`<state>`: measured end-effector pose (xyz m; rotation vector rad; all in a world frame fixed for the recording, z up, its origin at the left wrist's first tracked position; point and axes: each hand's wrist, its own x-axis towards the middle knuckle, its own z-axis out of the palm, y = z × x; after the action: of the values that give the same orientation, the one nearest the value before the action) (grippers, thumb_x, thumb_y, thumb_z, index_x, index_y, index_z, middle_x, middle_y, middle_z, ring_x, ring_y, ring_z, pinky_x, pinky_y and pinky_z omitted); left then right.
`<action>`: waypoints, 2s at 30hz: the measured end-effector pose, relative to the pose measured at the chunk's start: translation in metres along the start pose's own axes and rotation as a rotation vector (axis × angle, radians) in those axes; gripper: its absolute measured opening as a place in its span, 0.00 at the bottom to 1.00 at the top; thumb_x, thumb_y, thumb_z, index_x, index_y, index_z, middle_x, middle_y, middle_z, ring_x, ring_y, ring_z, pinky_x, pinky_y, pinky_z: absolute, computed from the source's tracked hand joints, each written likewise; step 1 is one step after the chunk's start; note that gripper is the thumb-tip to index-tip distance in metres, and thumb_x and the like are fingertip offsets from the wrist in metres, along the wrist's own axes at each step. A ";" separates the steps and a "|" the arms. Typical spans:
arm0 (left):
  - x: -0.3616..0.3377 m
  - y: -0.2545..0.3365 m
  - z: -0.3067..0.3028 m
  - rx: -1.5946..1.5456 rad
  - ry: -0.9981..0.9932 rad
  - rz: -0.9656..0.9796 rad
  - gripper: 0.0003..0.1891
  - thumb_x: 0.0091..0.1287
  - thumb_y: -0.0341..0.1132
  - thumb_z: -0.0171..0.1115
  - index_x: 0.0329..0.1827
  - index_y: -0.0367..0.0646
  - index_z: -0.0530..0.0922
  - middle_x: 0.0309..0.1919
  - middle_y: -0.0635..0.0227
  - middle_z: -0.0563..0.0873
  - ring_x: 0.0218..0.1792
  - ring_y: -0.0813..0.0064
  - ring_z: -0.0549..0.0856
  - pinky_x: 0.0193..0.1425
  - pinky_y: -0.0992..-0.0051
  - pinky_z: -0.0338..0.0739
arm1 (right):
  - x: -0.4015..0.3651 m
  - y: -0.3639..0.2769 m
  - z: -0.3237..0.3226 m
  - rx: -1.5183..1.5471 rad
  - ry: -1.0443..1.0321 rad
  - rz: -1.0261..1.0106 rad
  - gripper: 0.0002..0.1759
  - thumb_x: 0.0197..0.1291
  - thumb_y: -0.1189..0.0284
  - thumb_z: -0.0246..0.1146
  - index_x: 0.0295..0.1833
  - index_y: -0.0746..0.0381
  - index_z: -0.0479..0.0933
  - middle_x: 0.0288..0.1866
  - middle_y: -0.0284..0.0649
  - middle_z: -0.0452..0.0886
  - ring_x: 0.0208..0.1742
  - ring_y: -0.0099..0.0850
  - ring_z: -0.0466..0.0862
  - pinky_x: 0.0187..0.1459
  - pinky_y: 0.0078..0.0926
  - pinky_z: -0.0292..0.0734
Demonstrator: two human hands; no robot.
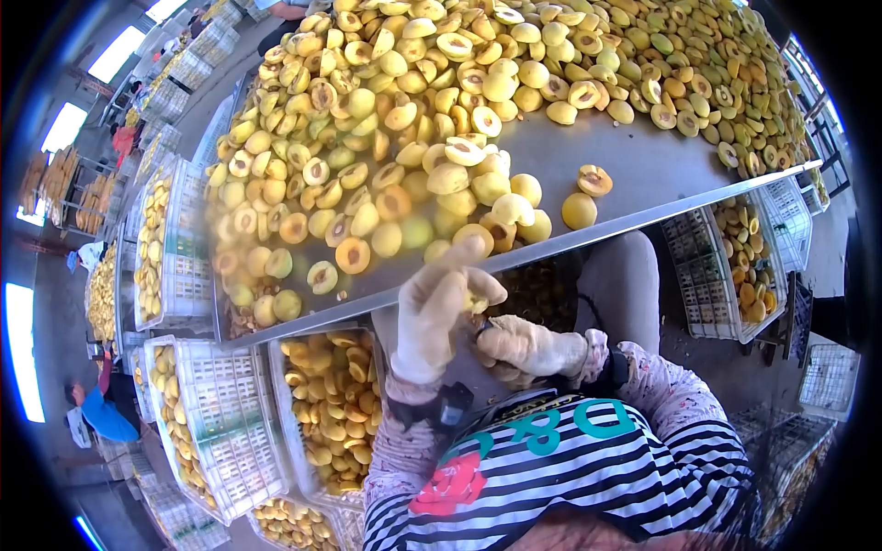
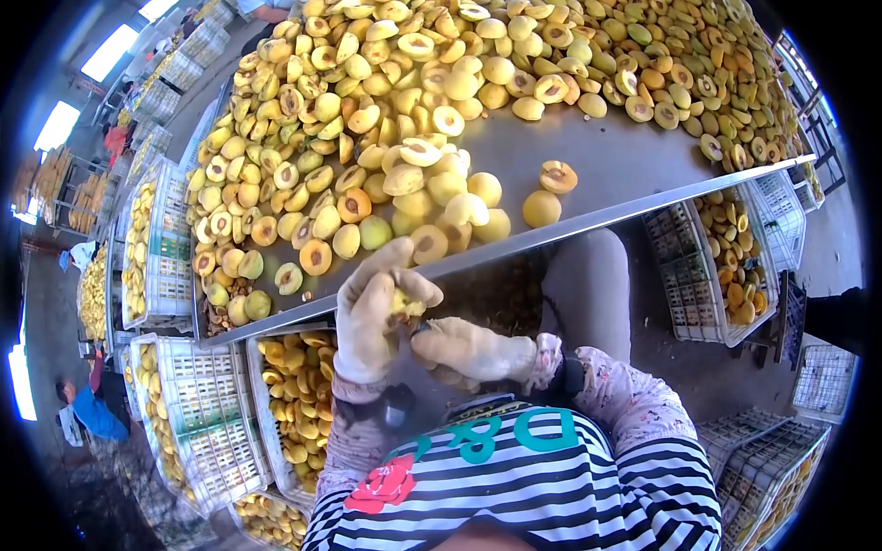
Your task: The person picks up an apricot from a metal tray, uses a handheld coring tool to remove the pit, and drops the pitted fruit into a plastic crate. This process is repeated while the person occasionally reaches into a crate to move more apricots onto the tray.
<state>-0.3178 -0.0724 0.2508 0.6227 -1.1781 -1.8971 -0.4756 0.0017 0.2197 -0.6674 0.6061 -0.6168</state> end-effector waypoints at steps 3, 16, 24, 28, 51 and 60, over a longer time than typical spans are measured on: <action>0.016 0.005 -0.016 -0.074 -0.157 -0.260 0.22 0.75 0.36 0.55 0.68 0.34 0.75 0.36 0.60 0.88 0.39 0.71 0.87 0.45 0.76 0.81 | -0.001 0.004 0.002 0.110 -0.001 0.065 0.21 0.76 0.52 0.51 0.34 0.55 0.67 0.19 0.26 0.62 0.17 0.19 0.62 0.18 0.19 0.57; 0.006 -0.031 -0.004 -0.214 0.224 -0.059 0.17 0.75 0.27 0.49 0.62 0.35 0.80 0.33 0.60 0.89 0.39 0.68 0.88 0.49 0.70 0.83 | 0.010 0.036 -0.006 0.554 -0.261 -0.002 0.32 0.65 0.33 0.56 0.34 0.54 0.69 0.14 0.27 0.62 0.10 0.21 0.58 0.12 0.21 0.60; 0.013 -0.036 -0.019 -0.157 0.038 0.001 0.17 0.76 0.28 0.48 0.62 0.35 0.80 0.32 0.60 0.89 0.36 0.69 0.88 0.46 0.72 0.84 | 0.009 0.028 0.000 0.417 -0.141 0.009 0.30 0.71 0.36 0.51 0.36 0.54 0.67 0.16 0.26 0.62 0.13 0.18 0.60 0.15 0.17 0.57; 0.013 -0.036 -0.023 0.010 -0.006 0.062 0.17 0.77 0.29 0.47 0.62 0.36 0.80 0.32 0.60 0.89 0.37 0.68 0.89 0.47 0.70 0.84 | 0.011 0.031 -0.005 0.621 -0.305 0.033 0.30 0.71 0.36 0.49 0.36 0.54 0.67 0.15 0.24 0.59 0.13 0.16 0.58 0.15 0.16 0.56; -0.041 -0.066 -0.022 0.165 0.478 0.287 0.19 0.77 0.31 0.53 0.68 0.36 0.74 0.62 0.59 0.81 0.62 0.67 0.80 0.69 0.68 0.74 | 0.058 0.040 -0.011 -0.695 0.803 -0.520 0.14 0.63 0.70 0.71 0.51 0.62 0.79 0.37 0.34 0.85 0.38 0.21 0.83 0.42 0.25 0.80; -0.080 -0.073 -0.046 0.967 0.365 0.430 0.39 0.51 0.16 0.54 0.74 0.37 0.66 0.64 0.45 0.73 0.66 0.43 0.72 0.71 0.55 0.69 | 0.087 0.067 -0.004 -0.047 0.538 -0.311 0.09 0.66 0.70 0.67 0.48 0.59 0.78 0.37 0.29 0.82 0.35 0.21 0.80 0.38 0.20 0.77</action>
<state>-0.2655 -0.0115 0.1649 1.0505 -1.7714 -0.7329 -0.3989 -0.0175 0.1430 -0.6458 1.0279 -1.0913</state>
